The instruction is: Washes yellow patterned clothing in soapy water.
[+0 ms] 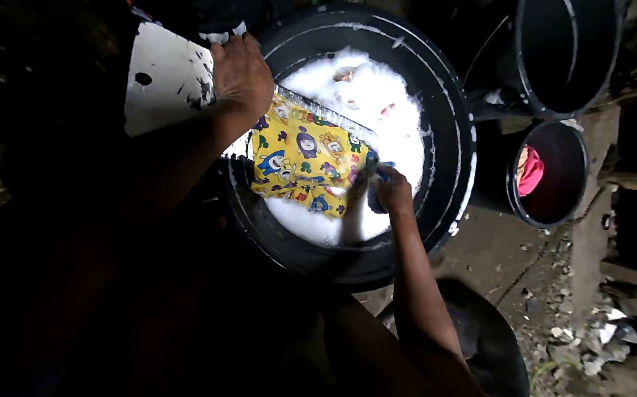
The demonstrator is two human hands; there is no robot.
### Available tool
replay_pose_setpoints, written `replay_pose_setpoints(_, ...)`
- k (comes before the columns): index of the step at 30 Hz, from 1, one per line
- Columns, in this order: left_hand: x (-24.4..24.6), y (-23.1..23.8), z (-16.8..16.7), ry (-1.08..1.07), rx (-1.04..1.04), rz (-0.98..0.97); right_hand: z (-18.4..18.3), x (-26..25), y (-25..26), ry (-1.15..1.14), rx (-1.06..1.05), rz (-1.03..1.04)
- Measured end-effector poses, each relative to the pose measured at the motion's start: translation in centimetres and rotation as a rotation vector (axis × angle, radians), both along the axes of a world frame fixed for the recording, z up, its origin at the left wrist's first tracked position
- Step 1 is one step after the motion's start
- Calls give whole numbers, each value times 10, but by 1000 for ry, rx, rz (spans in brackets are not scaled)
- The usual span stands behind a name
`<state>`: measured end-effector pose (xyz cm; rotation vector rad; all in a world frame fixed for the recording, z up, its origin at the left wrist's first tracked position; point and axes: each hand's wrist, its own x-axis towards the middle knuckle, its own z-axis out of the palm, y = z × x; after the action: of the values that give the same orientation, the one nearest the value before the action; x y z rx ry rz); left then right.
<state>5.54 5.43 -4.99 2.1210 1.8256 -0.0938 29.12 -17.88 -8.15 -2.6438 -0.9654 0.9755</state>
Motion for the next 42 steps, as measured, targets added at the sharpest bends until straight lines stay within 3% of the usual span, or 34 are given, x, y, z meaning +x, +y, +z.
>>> replay_pose_setpoints(9,-3,-8,0,0,51,-7,-36,22,60,-164,-45,75)
replay_pose_setpoints(13,-2,-12,-3,19,67,40,-43,43,23,-176,120,9)
replay_pose_setpoints(16,-4,-11,-4,36,57,40,-60,45,-22,-396,-41,-34)
replay_pose_setpoints(18,-2,-12,-5,40,56,35,-71,39,-30,-360,-112,39)
replay_pose_setpoints(21,1,-11,-3,41,61,29,-59,16,-2,-277,47,36)
replay_pose_setpoints(25,-4,-10,-3,51,53,20,-5,-68,51,-167,456,201)
replay_pose_setpoints(29,-1,-11,1,33,42,16,15,-139,78,10,477,419)
replay_pose_setpoints(31,-1,-13,1,43,31,14,1,-114,61,2,382,359)
replay_pose_setpoints(35,-2,-9,-4,39,50,30,-38,-15,23,-142,163,60)
replay_pose_setpoints(37,0,-9,-4,39,24,34,-40,-5,24,-179,119,-5)
replay_pose_setpoints(42,-4,-11,-1,14,5,26,7,-141,65,-71,577,365)
